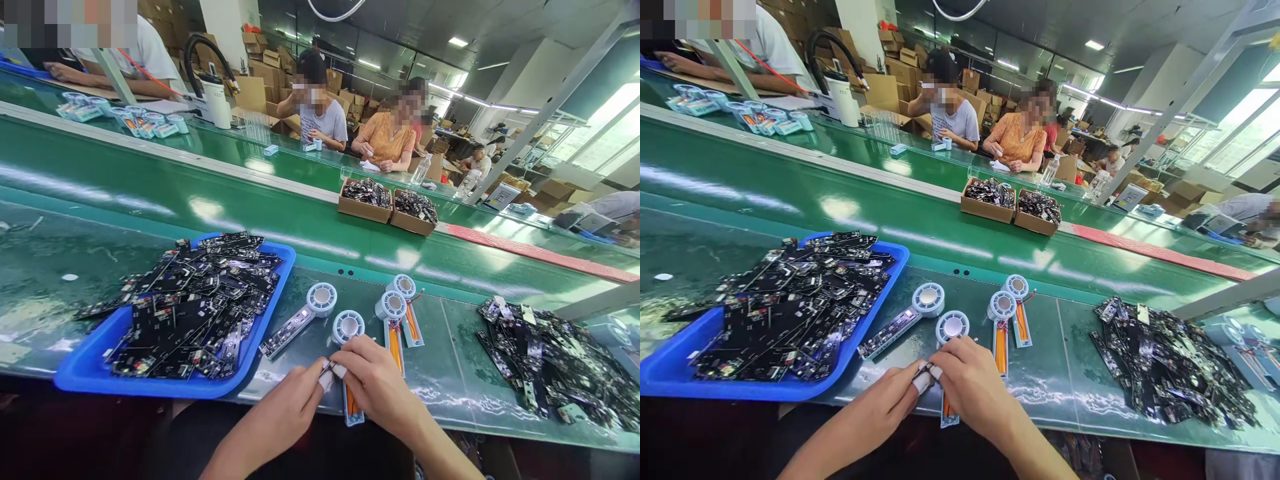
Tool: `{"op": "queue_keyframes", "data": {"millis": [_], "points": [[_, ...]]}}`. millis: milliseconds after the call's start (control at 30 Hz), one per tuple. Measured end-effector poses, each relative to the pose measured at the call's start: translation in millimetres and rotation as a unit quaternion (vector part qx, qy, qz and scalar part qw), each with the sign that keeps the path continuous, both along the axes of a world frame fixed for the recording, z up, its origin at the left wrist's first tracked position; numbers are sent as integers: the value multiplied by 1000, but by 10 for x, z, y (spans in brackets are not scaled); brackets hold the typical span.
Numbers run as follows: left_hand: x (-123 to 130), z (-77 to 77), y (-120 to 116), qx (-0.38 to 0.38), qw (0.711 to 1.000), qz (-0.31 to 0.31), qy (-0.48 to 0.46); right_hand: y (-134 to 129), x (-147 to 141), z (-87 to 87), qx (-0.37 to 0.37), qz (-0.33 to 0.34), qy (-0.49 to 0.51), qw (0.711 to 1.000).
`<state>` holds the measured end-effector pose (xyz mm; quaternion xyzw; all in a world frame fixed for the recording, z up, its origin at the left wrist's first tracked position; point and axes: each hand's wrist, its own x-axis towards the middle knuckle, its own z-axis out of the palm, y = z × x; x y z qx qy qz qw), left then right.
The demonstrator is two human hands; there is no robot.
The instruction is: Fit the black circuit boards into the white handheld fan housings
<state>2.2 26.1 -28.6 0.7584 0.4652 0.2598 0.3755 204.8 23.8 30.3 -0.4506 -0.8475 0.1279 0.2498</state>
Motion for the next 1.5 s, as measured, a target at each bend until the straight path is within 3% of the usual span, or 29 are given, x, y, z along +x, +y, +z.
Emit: {"op": "queue_keyframes", "data": {"millis": [100, 233, 300, 400, 567, 767, 933, 1167, 1333, 1500], "points": [[50, 106, 14, -58, 998, -13, 13, -51, 22, 32, -5, -36, 30, 999], [111, 152, -25, -55, 995, 87, -16, -186, 145, 75, 20, -161, 91, 983], [125, 134, -55, -46, 991, 121, -29, -242, 193, 59, 4, -185, 89, 979], [138, 120, -91, -27, 991, 129, -38, -258, 211, -1, -26, -148, 72, 986], [145, 143, -146, -47, 990, 121, -50, -128, 109, -54, 79, -116, 86, 986], [183, 206, -253, -84, 981, 135, -109, 12, -127, 0, -33, -86, 202, 975], [214, 345, -244, -170, 956, 175, -165, -14, -148, -4, -21, -42, 180, 983], [233, 357, -156, -214, 947, 127, -203, -80, -118, -42, 9, -28, 106, 994], [287, 390, -214, -227, 925, 192, -239, -60, -114, -97, 34, -57, 118, 991], [299, 433, -249, -208, 928, 195, -238, -51, -153, -83, 55, -87, 113, 988]]}}
